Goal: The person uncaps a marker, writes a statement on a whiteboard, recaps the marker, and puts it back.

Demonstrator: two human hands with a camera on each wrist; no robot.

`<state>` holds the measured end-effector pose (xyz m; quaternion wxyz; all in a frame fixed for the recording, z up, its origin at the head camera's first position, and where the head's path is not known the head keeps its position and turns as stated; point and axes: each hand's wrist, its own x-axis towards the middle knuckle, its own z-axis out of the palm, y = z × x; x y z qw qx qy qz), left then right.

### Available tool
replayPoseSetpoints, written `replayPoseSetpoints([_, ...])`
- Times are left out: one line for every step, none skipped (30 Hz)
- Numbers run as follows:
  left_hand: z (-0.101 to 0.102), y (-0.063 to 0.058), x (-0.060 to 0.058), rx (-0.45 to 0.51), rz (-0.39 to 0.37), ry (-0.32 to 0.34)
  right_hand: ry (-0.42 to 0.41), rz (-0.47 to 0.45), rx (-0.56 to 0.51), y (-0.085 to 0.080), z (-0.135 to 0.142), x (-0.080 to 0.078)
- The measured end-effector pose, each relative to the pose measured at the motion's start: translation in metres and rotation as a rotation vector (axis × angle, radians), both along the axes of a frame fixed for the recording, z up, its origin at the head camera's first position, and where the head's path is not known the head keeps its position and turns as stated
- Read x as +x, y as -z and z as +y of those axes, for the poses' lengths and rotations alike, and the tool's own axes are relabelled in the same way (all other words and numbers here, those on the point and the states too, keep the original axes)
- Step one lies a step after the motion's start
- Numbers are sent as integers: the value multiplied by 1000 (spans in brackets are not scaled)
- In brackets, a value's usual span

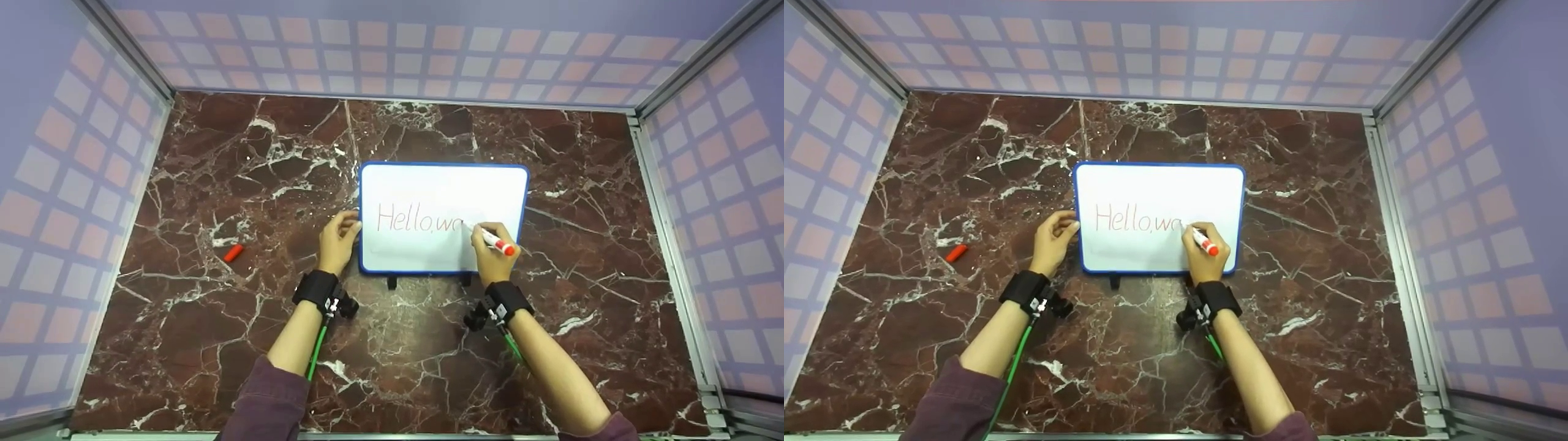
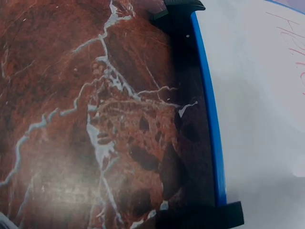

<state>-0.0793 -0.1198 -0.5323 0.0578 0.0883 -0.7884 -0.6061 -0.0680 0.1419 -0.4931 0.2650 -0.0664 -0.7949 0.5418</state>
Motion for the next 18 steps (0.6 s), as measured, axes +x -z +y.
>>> replayPoseSetpoints([0, 0, 0, 0, 0, -1, 2, 1, 2, 1, 1, 1])
replayPoseSetpoints([0, 0, 0, -1, 0, -1, 2, -1, 1, 1, 1, 1])
replayPoseSetpoints([0, 1, 1, -2, 0, -2, 0, -3, -2, 1, 1, 2])
replayPoseSetpoints([0, 0, 1, -2, -1, -2, 0, -3, -2, 2, 2, 2])
replayPoseSetpoints([0, 0, 1, -3, -3, -3, -3, -3, -6, 2, 2, 2])
replayPoseSetpoints([0, 0, 0, 1, -6, -4, -6, -3, -10, 2, 2, 3])
replayPoseSetpoints([0, 0, 0, 3, -8, -6, -7, -4, -9, 3, 2, 3])
replayPoseSetpoints([0, 1, 0, 2, -10, -9, -9, -7, -11, 3, 2, 4])
replayPoseSetpoints([0, 1, 0, 3, -11, -11, -8, -9, -9, 3, 1, 5])
replayPoseSetpoints([0, 0, 0, 7, -12, -13, -7, -12, -7, 3, 1, 5])
replayPoseSetpoints([0, 0, 0, 12, -11, -16, -7, -15, -5, 4, 1, 6])
replayPoseSetpoints([1, -2, 0, 18, -10, -16, -4, -19, -2, 4, 1, 6])
replayPoseSetpoints([1, -4, 1, 21, -9, -14, 0, -23, 3, 4, 1, 7])
replayPoseSetpoints([2, -9, 2, 22, -6, -10, 1, -24, 5, 4, 0, 8])
replayPoseSetpoints([3, -14, 4, 26, -3, -6, 2, -26, 6, 5, 0, 8])
replayPoseSetpoints([3, -18, 6, 28, -3, -2, 2, -27, 9, 5, 0, 9])
replayPoseSetpoints([4, -23, 7, 28, 0, 4, 4, -29, 11, 6, 0, 9])
replayPoseSetpoints([4, -28, 9, 25, 2, 9, 5, -29, 11, 6, 0, 10])
